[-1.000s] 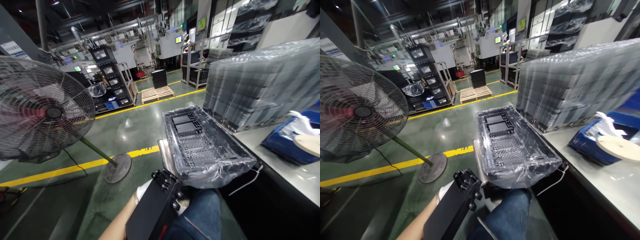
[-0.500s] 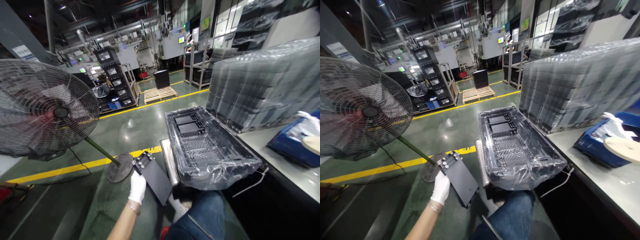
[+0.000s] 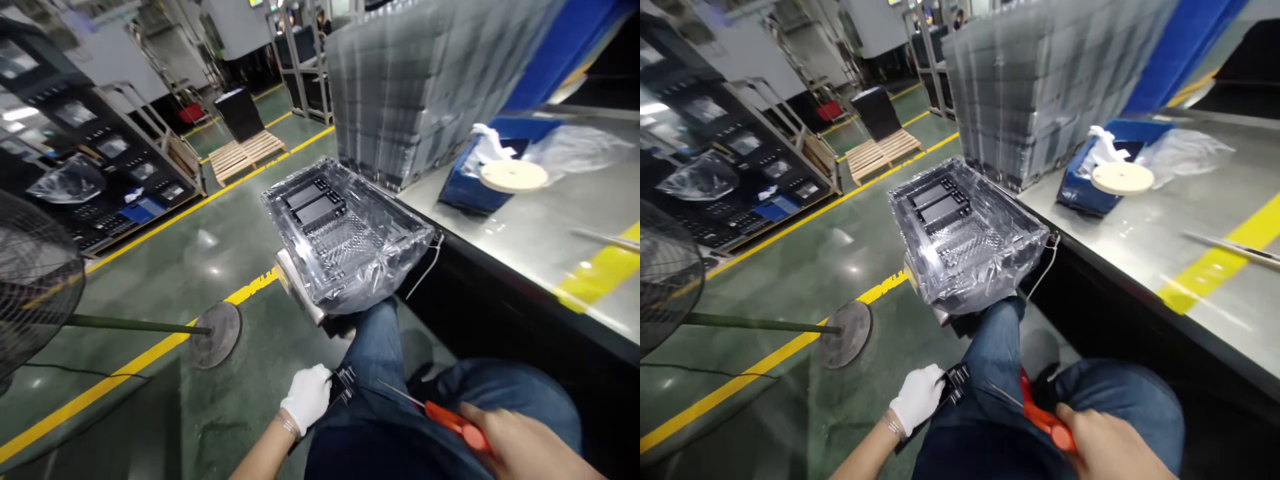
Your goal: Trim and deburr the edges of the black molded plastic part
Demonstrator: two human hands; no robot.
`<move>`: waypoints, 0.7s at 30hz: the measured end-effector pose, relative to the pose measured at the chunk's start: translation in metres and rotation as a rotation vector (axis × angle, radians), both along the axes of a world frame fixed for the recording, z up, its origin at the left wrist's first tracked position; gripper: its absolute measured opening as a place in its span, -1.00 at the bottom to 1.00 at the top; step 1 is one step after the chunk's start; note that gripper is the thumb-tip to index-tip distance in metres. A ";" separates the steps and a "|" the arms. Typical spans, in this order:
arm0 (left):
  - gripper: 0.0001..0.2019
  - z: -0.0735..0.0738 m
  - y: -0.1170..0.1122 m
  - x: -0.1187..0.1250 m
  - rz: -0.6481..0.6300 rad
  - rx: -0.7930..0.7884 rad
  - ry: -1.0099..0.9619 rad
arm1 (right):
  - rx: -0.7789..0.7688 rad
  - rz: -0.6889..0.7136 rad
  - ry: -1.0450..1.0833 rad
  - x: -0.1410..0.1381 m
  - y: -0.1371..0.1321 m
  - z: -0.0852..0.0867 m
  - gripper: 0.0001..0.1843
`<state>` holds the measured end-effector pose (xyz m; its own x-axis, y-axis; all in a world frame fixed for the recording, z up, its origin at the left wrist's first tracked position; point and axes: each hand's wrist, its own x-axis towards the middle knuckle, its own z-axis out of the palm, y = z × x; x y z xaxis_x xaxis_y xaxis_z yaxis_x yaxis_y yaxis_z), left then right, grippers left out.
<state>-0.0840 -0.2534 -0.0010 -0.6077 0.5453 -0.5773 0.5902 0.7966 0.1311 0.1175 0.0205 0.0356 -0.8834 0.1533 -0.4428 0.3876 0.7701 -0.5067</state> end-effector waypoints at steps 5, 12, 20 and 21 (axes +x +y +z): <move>-0.62 -0.007 -0.005 -0.003 -0.001 -0.019 0.014 | 0.036 0.148 -0.234 -0.039 -0.013 0.013 -0.66; -0.66 -0.010 -0.010 0.004 0.000 -0.041 0.026 | 0.051 0.156 -0.236 -0.053 -0.027 -0.003 -0.65; -0.63 -0.013 -0.010 0.009 0.058 -0.020 0.044 | 0.026 0.157 -0.234 -0.054 -0.017 0.004 -0.69; -0.62 -0.013 -0.013 0.006 0.083 -0.016 0.050 | 0.020 0.165 -0.227 -0.050 -0.011 0.007 -0.72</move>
<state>-0.0783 -0.2668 -0.0143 -0.6787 0.4828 -0.5534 0.5279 0.8446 0.0896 0.0671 0.0091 0.0426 -0.7754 0.0265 -0.6310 0.3584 0.8411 -0.4051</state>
